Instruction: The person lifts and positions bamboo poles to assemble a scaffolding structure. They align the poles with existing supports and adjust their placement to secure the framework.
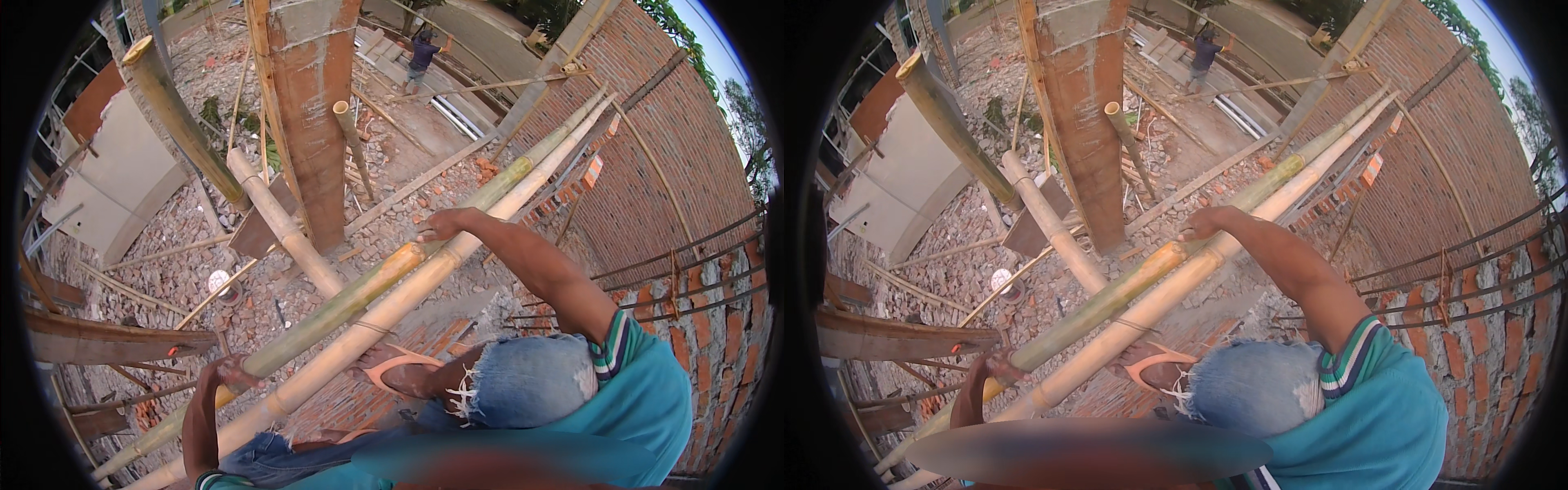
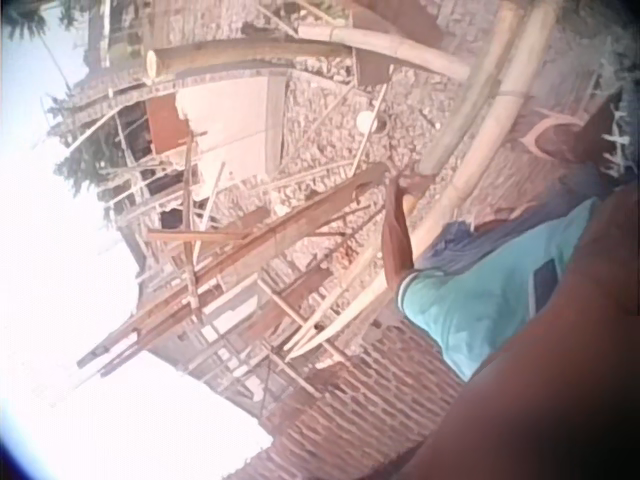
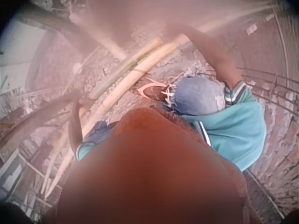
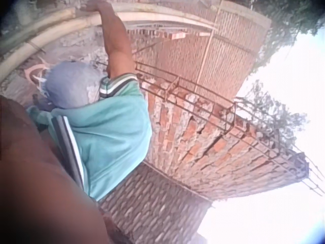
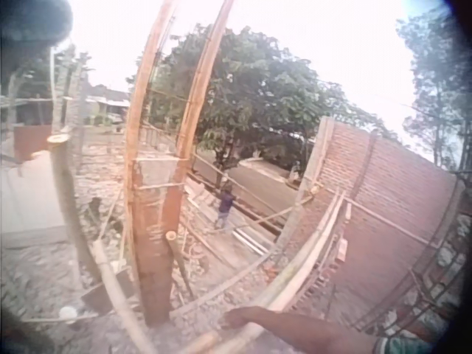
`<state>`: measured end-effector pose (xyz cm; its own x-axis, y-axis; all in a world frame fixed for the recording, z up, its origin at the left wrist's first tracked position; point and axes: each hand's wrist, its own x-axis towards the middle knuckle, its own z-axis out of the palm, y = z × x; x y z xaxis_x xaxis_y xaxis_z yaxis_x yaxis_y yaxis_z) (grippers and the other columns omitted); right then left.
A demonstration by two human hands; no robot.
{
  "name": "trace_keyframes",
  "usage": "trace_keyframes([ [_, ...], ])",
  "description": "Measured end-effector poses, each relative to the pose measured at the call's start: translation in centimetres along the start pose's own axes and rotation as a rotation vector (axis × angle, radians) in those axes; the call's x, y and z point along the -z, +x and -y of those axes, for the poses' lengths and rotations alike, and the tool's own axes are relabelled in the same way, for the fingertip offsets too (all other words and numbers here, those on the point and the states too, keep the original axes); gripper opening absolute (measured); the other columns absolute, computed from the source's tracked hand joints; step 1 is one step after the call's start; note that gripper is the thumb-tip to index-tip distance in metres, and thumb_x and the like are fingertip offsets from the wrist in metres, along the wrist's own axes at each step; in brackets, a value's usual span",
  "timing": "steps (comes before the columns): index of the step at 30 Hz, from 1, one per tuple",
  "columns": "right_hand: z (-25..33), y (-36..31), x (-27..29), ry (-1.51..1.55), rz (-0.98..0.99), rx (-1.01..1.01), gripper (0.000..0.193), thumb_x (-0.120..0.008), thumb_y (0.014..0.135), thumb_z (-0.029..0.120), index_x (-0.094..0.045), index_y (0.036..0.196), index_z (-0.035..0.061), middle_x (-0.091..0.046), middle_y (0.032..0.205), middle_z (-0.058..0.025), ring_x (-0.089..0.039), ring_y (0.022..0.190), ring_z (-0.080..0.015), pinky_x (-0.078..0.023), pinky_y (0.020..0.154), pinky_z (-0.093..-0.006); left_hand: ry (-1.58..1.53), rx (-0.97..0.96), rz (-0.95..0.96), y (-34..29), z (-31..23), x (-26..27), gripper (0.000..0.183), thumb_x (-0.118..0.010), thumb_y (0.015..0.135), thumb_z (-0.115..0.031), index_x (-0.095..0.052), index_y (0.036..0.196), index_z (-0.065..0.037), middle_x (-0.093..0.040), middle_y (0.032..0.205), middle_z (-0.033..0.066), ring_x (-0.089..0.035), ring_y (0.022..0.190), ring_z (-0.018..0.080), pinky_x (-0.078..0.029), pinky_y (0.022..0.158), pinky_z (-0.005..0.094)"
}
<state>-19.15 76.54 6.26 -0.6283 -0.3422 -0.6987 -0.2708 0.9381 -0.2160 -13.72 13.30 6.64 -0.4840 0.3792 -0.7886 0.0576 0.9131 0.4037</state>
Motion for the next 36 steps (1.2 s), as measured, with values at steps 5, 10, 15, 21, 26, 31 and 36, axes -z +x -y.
trace_keyframes([
  [5, -0.3, 0.3, -0.2, 0.011, 0.022, -0.008, 0.069, -0.041, 0.101, 0.065, -0.054, 0.144, 0.0137, -0.062, 0.133, -0.0229, -0.058, 0.122, -0.0411, -0.043, 0.107, -0.049, -0.075, 0.004, 0.166, 0.1, -0.8, 0.7, 0.082, -0.094, 0.061, -0.044, -0.066, 0.128, -0.007, -0.073, 0.115, 0.0113, -0.068, 0.106, 0.0262, -0.049, 0.099, 0.0391],
  [10, -0.6, 0.6, -0.6, 0.007, 0.028, -0.057, 0.067, -0.041, 0.101, 0.064, -0.055, 0.144, 0.0141, -0.063, 0.132, -0.0232, -0.059, 0.122, -0.0416, -0.044, 0.107, -0.0489, -0.141, 0.004, 0.136, 0.5, -0.1, 0.4, 0.083, -0.095, 0.06, -0.042, -0.065, 0.13, -0.007, -0.073, 0.116, 0.0114, -0.068, 0.107, 0.0256, -0.05, 0.099, 0.0398],
  [15, -0.7, 0.5, -0.6, -0.004, -0.033, 0.038, 0.066, -0.041, 0.102, 0.064, -0.055, 0.145, 0.0159, -0.063, 0.131, -0.0242, -0.06, 0.12, -0.0421, -0.044, 0.106, -0.0492, -0.145, -0.039, 0.22, 1.9, 1.8, -0.1, 0.087, -0.094, 0.058, -0.043, -0.065, 0.133, -0.008, -0.071, 0.121, 0.0132, -0.065, 0.115, 0.0268, -0.048, 0.103, 0.0411],
  [21, -0.9, 0.9, -0.5, 0.059, 0.029, -0.016, 0.067, -0.042, 0.098, 0.068, -0.057, 0.143, 0.0209, -0.06, 0.138, -0.021, -0.055, 0.128, -0.0405, -0.042, 0.109, -0.0501, -0.149, -0.05, 0.216, 2.0, 2.2, -0.1, 0.076, -0.095, 0.062, -0.039, -0.068, 0.127, -0.009, -0.074, 0.114, 0.0093, -0.068, 0.105, 0.0226, -0.051, 0.096, 0.038],
  [26, -0.8, 0.8, -0.6, 0.048, 0.009, -0.045, 0.068, -0.042, 0.098, 0.069, -0.055, 0.145, 0.0215, -0.058, 0.141, -0.0204, -0.053, 0.131, -0.04, -0.04, 0.112, -0.0499, -0.138, -0.055, 0.222, 1.9, 1.6, 0.1, 0.074, -0.095, 0.062, -0.037, -0.069, 0.126, -0.008, -0.074, 0.114, 0.0089, -0.068, 0.104, 0.022, -0.051, 0.095, 0.0377],
  [31, -0.7, 0.5, -0.5, 0.04, -0.016, -0.002, 0.072, -0.041, 0.099, 0.069, -0.054, 0.146, 0.0155, -0.059, 0.139, -0.0222, -0.054, 0.128, -0.0412, -0.041, 0.111, -0.0496, -0.077, -0.031, 0.228, 2.1, 1.5, 0.1, 0.083, -0.094, 0.059, -0.04, -0.066, 0.132, -0.011, -0.072, 0.121, 0.0128, -0.065, 0.114, 0.0277, -0.047, 0.103, 0.0407],
  [36, -0.8, 0.5, -0.5, 0.061, 0.014, -0.024, 0.073, -0.042, 0.098, 0.069, -0.054, 0.146, 0.0161, -0.057, 0.142, -0.0212, -0.053, 0.131, -0.0404, -0.04, 0.113, -0.0499, -0.084, -0.01, 0.222, 1.7, 1.1, 0.2, 0.089, -0.093, 0.056, -0.042, -0.065, 0.135, -0.013, -0.069, 0.126, 0.0155, -0.063, 0.12, 0.0312, -0.045, 0.107, 0.0428],
])
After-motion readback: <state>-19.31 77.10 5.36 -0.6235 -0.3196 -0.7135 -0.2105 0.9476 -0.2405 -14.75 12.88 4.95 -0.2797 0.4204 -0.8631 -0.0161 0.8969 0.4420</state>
